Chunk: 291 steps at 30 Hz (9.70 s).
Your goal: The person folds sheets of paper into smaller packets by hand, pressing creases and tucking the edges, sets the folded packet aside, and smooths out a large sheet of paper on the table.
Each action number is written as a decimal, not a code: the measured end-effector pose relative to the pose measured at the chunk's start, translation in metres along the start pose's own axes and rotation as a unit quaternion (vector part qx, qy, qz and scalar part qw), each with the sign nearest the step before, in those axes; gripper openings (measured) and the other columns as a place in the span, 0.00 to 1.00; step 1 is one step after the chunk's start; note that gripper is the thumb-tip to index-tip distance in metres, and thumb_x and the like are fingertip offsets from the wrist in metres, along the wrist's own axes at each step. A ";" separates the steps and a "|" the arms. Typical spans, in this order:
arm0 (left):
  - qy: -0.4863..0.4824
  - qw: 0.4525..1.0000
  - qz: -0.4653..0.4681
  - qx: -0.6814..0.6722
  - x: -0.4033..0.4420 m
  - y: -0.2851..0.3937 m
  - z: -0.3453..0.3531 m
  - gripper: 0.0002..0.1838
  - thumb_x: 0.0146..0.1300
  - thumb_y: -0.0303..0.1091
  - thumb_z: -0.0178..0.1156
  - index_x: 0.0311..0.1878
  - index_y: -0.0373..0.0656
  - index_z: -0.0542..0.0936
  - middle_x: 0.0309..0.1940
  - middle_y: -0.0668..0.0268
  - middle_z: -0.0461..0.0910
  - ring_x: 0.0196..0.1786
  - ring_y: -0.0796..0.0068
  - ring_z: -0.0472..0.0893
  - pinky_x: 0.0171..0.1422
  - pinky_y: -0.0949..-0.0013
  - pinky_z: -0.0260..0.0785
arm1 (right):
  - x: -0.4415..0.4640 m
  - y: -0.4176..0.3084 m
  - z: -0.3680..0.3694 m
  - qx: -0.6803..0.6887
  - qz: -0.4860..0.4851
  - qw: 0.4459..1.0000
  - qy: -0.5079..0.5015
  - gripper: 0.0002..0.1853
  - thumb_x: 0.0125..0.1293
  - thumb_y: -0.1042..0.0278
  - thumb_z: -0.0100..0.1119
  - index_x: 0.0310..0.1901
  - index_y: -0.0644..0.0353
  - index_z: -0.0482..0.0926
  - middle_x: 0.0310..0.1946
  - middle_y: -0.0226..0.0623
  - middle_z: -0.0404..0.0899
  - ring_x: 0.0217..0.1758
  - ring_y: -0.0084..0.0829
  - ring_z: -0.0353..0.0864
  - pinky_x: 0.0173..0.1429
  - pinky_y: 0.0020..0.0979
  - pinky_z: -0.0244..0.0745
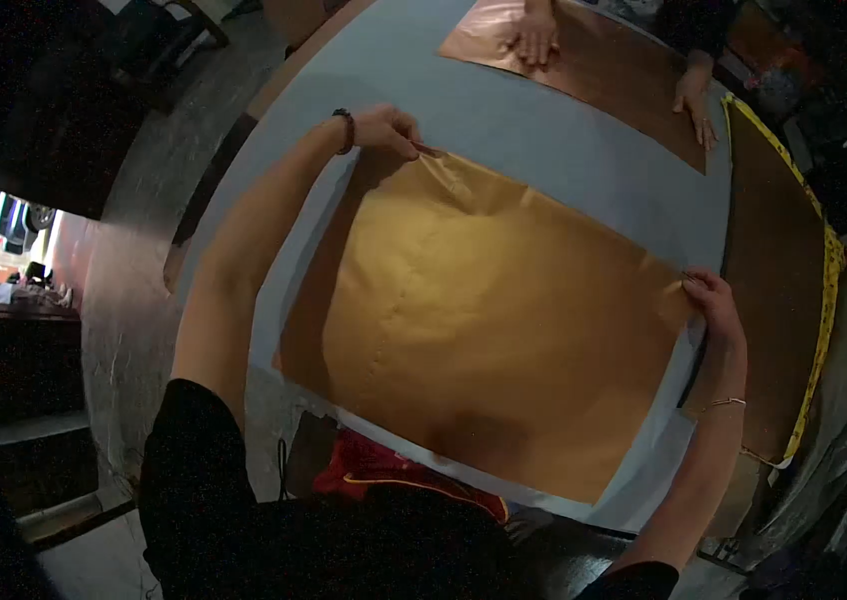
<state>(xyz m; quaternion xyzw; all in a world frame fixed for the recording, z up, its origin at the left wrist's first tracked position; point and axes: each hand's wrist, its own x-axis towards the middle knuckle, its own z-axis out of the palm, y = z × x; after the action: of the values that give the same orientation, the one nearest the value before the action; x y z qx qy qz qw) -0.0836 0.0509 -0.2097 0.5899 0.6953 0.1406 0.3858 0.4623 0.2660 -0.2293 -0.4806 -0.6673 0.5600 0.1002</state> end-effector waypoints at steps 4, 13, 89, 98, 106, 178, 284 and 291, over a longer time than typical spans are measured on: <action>-0.004 0.994 0.002 -0.108 0.001 -0.014 -0.005 0.12 0.55 0.37 0.69 0.39 0.43 0.82 0.37 0.71 0.81 0.37 0.79 0.76 0.44 0.73 0.67 | 0.005 0.005 -0.008 0.037 -0.001 0.999 0.000 0.13 0.63 0.63 0.62 0.47 0.59 0.79 0.35 0.25 0.78 0.36 0.19 0.74 0.43 0.23 0.69; 0.173 0.976 0.023 -0.132 0.013 -0.023 0.003 0.13 0.59 0.30 0.64 0.48 0.43 0.79 0.41 0.67 0.81 0.42 0.72 0.79 0.46 0.67 0.73 | -0.005 -0.008 -0.002 -0.016 0.040 0.999 -0.019 0.16 0.63 0.62 0.61 0.49 0.62 0.79 0.34 0.26 0.78 0.35 0.19 0.73 0.40 0.22 0.69; 0.532 0.790 0.105 0.287 -0.265 0.018 0.186 0.06 0.52 0.25 0.61 0.33 0.47 0.77 0.35 0.70 0.78 0.44 0.68 0.77 0.54 0.62 0.60 | -0.273 0.050 0.128 -0.219 -0.276 0.929 0.115 0.07 0.52 0.80 0.63 0.33 0.58 0.82 0.49 0.34 0.80 0.63 0.45 0.69 0.64 0.42 0.65; 0.526 0.808 0.032 0.266 -0.287 0.004 0.211 0.07 0.53 0.25 0.61 0.35 0.46 0.77 0.39 0.69 0.78 0.47 0.66 0.76 0.56 0.62 0.59 | -0.271 0.084 0.156 -0.235 -0.288 0.913 0.169 0.06 0.55 0.77 0.63 0.35 0.56 0.82 0.50 0.37 0.79 0.63 0.48 0.68 0.65 0.43 0.62; 0.525 0.821 0.015 0.221 -0.290 -0.004 0.216 0.08 0.53 0.24 0.60 0.38 0.44 0.77 0.40 0.67 0.78 0.48 0.65 0.76 0.56 0.61 0.59 | -0.271 0.085 0.156 -0.218 -0.283 0.918 0.175 0.04 0.58 0.76 0.62 0.35 0.57 0.81 0.51 0.38 0.79 0.64 0.48 0.68 0.66 0.44 0.62; 0.329 0.891 0.268 0.159 -0.077 0.062 0.097 0.15 0.62 0.32 0.57 0.52 0.45 0.79 0.49 0.61 0.80 0.48 0.56 0.79 0.52 0.62 0.72 | -0.305 0.058 0.246 0.404 0.119 0.890 0.175 0.20 0.66 0.76 0.57 0.59 0.64 0.68 0.47 0.43 0.79 0.49 0.31 0.78 0.53 0.34 0.76; 0.240 0.771 0.397 0.437 -0.178 0.226 0.198 0.05 0.49 0.28 0.58 0.31 0.41 0.77 0.25 0.66 0.70 0.31 0.71 0.71 0.33 0.68 0.60 | -0.194 0.026 0.206 -0.099 -0.271 0.956 0.042 0.34 0.68 0.49 0.54 0.70 0.53 0.57 0.69 0.40 0.59 0.74 0.36 0.54 0.76 0.39 0.50; 0.263 0.790 0.390 0.393 -0.199 0.212 0.247 0.05 0.48 0.29 0.59 0.30 0.41 0.77 0.41 0.61 0.78 0.44 0.67 0.76 0.47 0.62 0.67 | -0.202 0.020 0.206 0.449 -0.171 0.877 -0.032 0.29 0.72 0.60 0.51 0.69 0.58 0.57 0.66 0.40 0.64 0.67 0.33 0.67 0.66 0.35 0.71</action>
<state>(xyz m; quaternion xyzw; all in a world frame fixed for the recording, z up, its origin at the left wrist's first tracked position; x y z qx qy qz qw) 0.2424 -0.1422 -0.1619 0.8520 0.4757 0.1438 -0.1645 0.4389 -0.0218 -0.2374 -0.2447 -0.4192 0.7883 0.3781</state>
